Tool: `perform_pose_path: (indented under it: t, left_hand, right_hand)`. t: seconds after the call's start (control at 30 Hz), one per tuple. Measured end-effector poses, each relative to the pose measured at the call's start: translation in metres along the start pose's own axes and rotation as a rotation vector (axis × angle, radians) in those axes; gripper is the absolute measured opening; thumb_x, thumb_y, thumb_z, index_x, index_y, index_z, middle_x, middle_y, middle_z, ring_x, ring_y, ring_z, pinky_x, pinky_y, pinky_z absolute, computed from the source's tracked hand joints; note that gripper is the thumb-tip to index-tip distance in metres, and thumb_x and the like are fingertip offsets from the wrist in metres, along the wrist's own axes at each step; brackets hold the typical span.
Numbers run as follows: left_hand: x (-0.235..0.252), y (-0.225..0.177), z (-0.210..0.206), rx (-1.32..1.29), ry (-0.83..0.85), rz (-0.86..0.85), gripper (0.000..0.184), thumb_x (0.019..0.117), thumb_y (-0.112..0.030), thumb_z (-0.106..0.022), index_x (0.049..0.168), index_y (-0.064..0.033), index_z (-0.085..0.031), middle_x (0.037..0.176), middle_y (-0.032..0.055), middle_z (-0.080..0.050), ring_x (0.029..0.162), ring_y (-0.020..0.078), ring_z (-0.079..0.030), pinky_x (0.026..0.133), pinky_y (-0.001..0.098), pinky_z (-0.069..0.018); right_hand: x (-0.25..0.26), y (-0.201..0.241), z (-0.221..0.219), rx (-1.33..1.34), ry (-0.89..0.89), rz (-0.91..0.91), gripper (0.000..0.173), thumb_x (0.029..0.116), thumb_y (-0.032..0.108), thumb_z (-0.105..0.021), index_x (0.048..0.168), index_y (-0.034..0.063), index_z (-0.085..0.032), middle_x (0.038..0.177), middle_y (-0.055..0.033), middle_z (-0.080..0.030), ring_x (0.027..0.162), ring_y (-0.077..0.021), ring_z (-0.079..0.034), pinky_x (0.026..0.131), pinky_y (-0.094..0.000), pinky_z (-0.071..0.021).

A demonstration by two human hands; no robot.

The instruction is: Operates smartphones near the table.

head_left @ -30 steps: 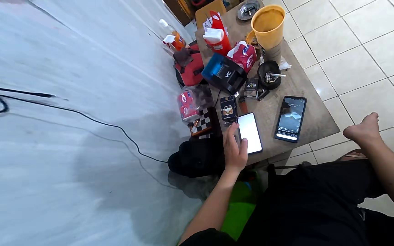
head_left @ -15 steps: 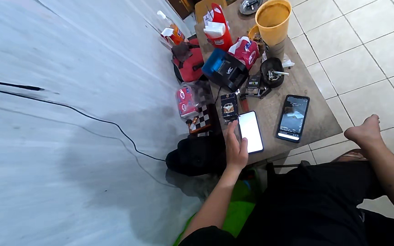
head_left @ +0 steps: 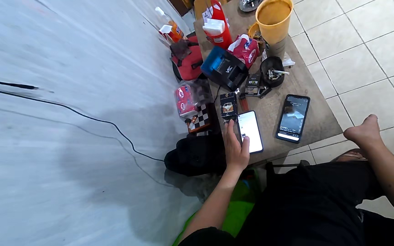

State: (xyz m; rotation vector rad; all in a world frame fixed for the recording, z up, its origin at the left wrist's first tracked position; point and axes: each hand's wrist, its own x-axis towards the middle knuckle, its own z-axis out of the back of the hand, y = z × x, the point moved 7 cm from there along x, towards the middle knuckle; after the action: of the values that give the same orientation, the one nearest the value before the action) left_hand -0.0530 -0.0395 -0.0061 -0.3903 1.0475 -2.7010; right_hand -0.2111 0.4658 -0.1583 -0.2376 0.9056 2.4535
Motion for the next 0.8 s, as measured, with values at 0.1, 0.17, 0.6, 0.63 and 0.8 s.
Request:
perform_pose_path:
  t: [0.1, 0.17, 0.6, 0.63, 0.8]
  left_hand:
    - [-0.008, -0.007, 0.005, 0.023, 0.017, 0.054, 0.081, 0.0992, -0.056, -0.050, 0.163, -0.0188, -0.016, 0.164, 0.0025, -0.033, 0.153, 0.0206, -0.026, 0.124, 0.0534, -0.0244]
    - [-0.014, -0.008, 0.008, 0.093, 0.021, -0.005, 0.096, 0.0929, -0.061, -0.059, 0.164, -0.0164, -0.013, 0.164, 0.0037, -0.032, 0.154, 0.0214, -0.023, 0.127, 0.0582, -0.0128]
    - [-0.002, -0.021, -0.019, 0.205, 0.206, -0.097, 0.133, 0.0636, -0.081, -0.077, 0.162, -0.0144, -0.016, 0.167, 0.0015, -0.026, 0.156, 0.0156, -0.016, 0.129, 0.0543, -0.0050]
    - [0.000, -0.024, -0.022, 0.215, 0.211, -0.095, 0.134, 0.0634, -0.082, -0.076, 0.162, -0.0136, -0.016, 0.167, 0.0019, -0.025, 0.156, 0.0159, -0.015, 0.129, 0.0539, -0.0039]
    - [0.003, -0.032, -0.021, 0.233, 0.190, -0.154, 0.130, 0.0666, -0.084, -0.072, 0.163, -0.0196, -0.012, 0.167, 0.0006, -0.024, 0.157, 0.0160, -0.013, 0.128, 0.0579, -0.0051]
  right_hand:
    - [0.002, -0.002, -0.002, 0.153, 0.003, -0.031, 0.116, 0.0578, 0.008, -0.083, 0.154, 0.0096, -0.018, 0.142, -0.0264, -0.046, 0.127, -0.0408, -0.053, 0.088, -0.0657, -0.0535]
    - [0.005, -0.004, -0.003, 0.125, -0.009, -0.019, 0.120, 0.0539, 0.007, -0.084, 0.153, 0.0088, -0.017, 0.140, -0.0265, -0.047, 0.125, -0.0409, -0.055, 0.086, -0.0652, -0.0539]
    - [-0.001, 0.003, 0.002, -0.102, 0.017, -0.023, 0.115, 0.0513, 0.012, -0.086, 0.150, 0.0087, -0.026, 0.124, -0.0294, -0.058, 0.111, -0.0462, -0.062, 0.079, -0.0689, -0.0529]
    - [-0.001, 0.003, 0.002, -0.103, 0.023, -0.032, 0.114, 0.0535, 0.011, -0.086, 0.150, 0.0091, -0.026, 0.124, -0.0297, -0.058, 0.111, -0.0464, -0.061, 0.079, -0.0690, -0.0526]
    - [-0.001, -0.001, 0.005, -0.098, 0.039, -0.049, 0.112, 0.0538, 0.013, -0.086, 0.150, 0.0091, -0.029, 0.124, -0.0300, -0.058, 0.111, -0.0476, -0.061, 0.079, -0.0697, -0.0522]
